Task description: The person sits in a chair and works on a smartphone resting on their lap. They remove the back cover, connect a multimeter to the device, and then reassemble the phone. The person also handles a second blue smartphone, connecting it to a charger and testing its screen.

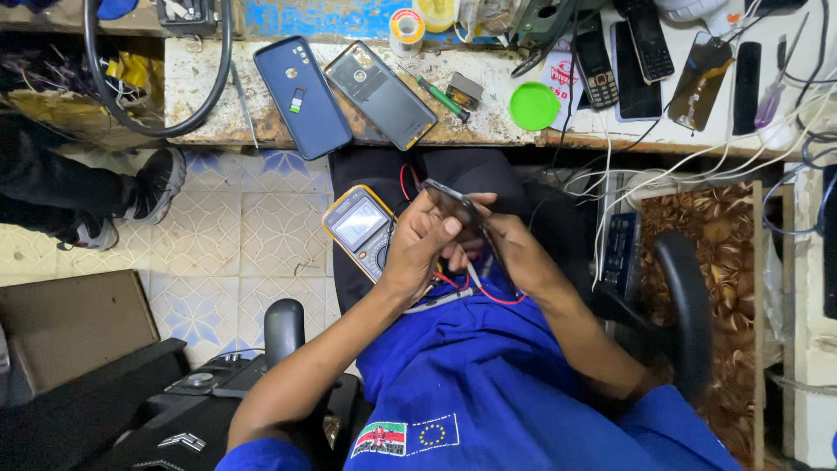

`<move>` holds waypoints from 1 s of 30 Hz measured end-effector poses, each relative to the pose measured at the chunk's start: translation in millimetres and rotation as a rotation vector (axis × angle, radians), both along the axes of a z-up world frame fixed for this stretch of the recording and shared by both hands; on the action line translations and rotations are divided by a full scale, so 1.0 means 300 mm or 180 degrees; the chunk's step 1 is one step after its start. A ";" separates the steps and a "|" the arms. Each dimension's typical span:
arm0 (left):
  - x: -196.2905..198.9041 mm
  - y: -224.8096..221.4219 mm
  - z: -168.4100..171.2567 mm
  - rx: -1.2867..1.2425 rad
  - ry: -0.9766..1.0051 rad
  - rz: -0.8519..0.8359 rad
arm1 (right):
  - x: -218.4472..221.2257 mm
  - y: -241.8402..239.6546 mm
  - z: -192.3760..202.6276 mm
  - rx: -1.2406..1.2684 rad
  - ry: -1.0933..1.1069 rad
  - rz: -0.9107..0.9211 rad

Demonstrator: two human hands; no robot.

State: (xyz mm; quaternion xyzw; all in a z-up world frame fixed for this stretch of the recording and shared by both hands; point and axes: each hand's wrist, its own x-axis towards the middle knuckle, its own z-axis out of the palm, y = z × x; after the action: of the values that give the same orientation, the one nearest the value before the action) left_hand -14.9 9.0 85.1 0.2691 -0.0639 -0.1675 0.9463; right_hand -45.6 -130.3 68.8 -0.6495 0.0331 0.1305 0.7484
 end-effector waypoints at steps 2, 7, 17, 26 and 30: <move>-0.008 -0.014 -0.059 0.0059 -0.0026 0.0043 | -0.016 -0.038 -0.112 -0.0016 -0.0002 -0.0171; 0.015 -0.001 -0.066 0.0595 0.0220 0.0227 | -0.024 0.004 -0.069 0.0649 -0.0010 -0.0420; 0.034 -0.006 -0.186 0.0876 0.0080 0.0653 | -0.028 0.009 -0.088 0.0547 -0.0429 -0.0553; 0.040 -0.002 -0.223 0.0815 0.0063 0.0663 | -0.002 -0.036 -0.026 -0.0307 -0.0611 -0.0051; 0.028 -0.011 -0.126 0.0850 0.0107 0.0717 | 0.006 0.001 0.074 -0.0543 -0.0786 0.0018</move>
State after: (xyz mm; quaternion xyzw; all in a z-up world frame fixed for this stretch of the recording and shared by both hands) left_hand -6.4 5.7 47.3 0.3950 0.0053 -0.0720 0.9159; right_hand -43.8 -129.9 90.9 -0.7219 -0.0501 0.0483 0.6885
